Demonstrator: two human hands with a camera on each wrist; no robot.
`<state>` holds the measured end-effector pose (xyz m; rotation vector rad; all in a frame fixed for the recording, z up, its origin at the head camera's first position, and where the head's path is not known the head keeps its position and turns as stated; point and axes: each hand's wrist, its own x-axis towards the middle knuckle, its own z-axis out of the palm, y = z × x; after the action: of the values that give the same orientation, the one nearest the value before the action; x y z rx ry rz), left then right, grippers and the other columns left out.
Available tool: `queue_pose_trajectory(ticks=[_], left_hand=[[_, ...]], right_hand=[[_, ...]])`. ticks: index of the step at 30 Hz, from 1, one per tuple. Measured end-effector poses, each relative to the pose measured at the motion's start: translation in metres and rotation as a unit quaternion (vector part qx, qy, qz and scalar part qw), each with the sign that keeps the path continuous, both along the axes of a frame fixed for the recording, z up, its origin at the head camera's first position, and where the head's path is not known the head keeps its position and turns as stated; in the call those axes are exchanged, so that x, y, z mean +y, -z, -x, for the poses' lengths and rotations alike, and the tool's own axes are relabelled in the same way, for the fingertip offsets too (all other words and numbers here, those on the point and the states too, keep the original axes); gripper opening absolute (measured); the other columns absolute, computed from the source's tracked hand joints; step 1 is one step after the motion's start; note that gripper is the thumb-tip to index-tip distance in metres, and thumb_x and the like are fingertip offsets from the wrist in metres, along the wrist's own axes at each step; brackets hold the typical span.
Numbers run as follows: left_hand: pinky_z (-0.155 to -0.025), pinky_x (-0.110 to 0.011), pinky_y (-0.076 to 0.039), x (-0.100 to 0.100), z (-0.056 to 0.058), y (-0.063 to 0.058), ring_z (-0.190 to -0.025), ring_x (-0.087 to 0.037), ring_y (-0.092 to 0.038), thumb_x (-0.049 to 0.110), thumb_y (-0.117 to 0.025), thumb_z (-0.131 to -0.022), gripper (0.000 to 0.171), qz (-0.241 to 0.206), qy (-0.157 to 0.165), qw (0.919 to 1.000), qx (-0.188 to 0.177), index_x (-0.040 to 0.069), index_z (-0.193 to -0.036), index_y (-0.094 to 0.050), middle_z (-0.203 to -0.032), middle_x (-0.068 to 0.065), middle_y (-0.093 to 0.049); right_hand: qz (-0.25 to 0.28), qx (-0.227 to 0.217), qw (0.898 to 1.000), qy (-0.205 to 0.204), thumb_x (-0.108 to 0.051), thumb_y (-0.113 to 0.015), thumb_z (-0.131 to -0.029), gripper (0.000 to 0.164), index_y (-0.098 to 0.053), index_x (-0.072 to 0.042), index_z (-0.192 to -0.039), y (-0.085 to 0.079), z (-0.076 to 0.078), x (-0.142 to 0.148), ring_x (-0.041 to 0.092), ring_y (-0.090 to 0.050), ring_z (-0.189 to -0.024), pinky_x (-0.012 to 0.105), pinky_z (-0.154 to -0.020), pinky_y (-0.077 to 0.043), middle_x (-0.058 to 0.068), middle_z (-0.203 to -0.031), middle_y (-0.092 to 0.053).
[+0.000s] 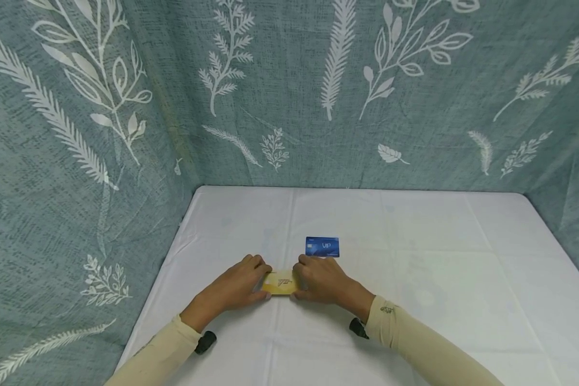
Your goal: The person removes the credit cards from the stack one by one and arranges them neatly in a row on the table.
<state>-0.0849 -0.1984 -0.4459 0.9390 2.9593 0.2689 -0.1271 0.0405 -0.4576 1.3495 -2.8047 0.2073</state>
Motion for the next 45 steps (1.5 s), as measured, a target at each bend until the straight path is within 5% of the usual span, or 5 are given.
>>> queue_pose_trajectory(ticks=[45], left_hand=[[-0.082, -0.034, -0.051, -0.008, 0.0, 0.007, -0.097, -0.019, -0.054, 0.033, -0.082, -0.084, 0.049, 0.016, 0.002, 0.9998, -0.014, 0.003, -0.12, -0.066, -0.111, -0.007, -0.059]], right_hand=[[-0.03, -0.017, 0.999, 0.006, -0.055, -0.078, -0.081, 0.053, -0.074, -0.011, -0.11, 0.003, -0.003, -0.013, 0.008, -0.052, -0.069, 0.02, -0.051, -0.039, 0.0, -0.095, -0.063]])
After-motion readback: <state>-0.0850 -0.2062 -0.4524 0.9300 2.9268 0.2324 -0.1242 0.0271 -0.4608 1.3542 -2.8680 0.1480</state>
